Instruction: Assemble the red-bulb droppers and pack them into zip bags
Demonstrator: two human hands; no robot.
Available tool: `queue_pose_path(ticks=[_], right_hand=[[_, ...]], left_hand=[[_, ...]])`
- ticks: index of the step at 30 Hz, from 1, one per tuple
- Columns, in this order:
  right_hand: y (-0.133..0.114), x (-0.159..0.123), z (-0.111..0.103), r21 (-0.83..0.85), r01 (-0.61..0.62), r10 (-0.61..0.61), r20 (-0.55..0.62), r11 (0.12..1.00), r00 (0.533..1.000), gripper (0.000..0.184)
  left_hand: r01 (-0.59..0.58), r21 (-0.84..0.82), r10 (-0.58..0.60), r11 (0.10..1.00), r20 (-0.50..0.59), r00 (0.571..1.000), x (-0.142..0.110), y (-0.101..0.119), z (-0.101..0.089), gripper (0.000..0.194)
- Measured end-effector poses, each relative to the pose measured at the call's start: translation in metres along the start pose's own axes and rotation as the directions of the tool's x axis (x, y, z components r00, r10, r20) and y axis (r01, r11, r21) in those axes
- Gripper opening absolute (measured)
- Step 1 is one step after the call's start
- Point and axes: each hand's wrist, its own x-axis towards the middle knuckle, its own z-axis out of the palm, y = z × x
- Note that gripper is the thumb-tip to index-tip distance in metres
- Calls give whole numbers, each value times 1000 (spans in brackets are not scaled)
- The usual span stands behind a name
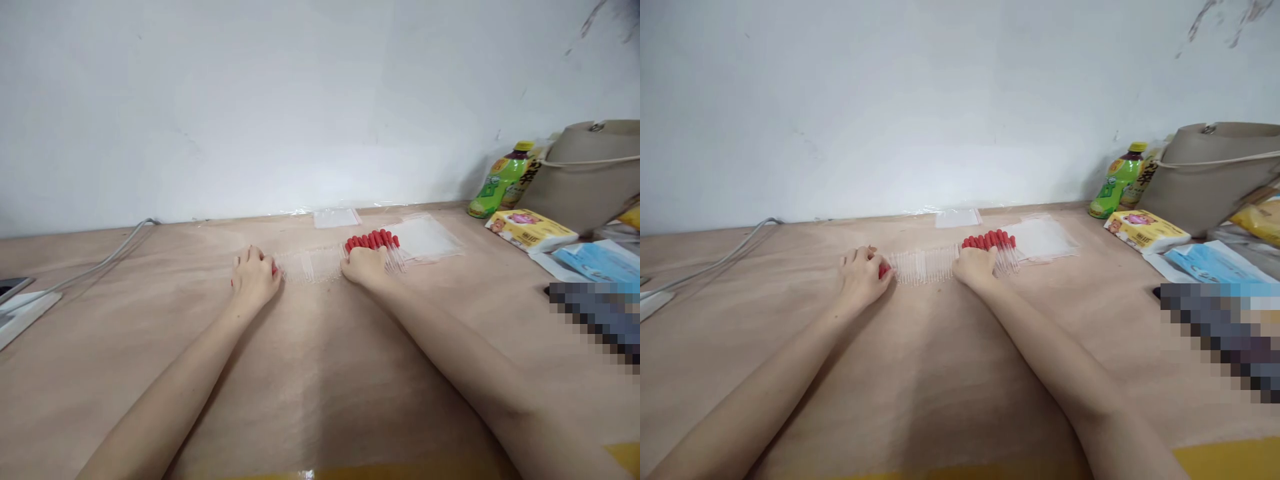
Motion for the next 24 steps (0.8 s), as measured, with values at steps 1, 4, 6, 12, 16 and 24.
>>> queue_pose_path(ticks=[1,4,6,12,16,24], right_hand=[[2,-4,1,29,23,-21,-54,999,998,23],[14,-19,6,111,138,-101,-289,984,952,24],[25,-31,11,110,219,-153,-423,970,893,24],[53,-57,20,66,332,-257,-495,941,830,24],[55,-59,19,117,318,-236,-451,941,861,25],[59,-54,18,395,372,-224,-372,840,901,16]], left_hand=[[-4,28,3,1000,17,1000,1,-2,1,24],[-25,90,21,996,43,999,0,-4,5,27],[-38,123,34,992,40,999,-1,-3,6,27],[-27,140,23,990,30,999,-1,-3,10,26],[20,23,-19,1000,-47,999,1,-5,11,25],[-144,-470,121,871,-79,989,-14,26,-15,14]])
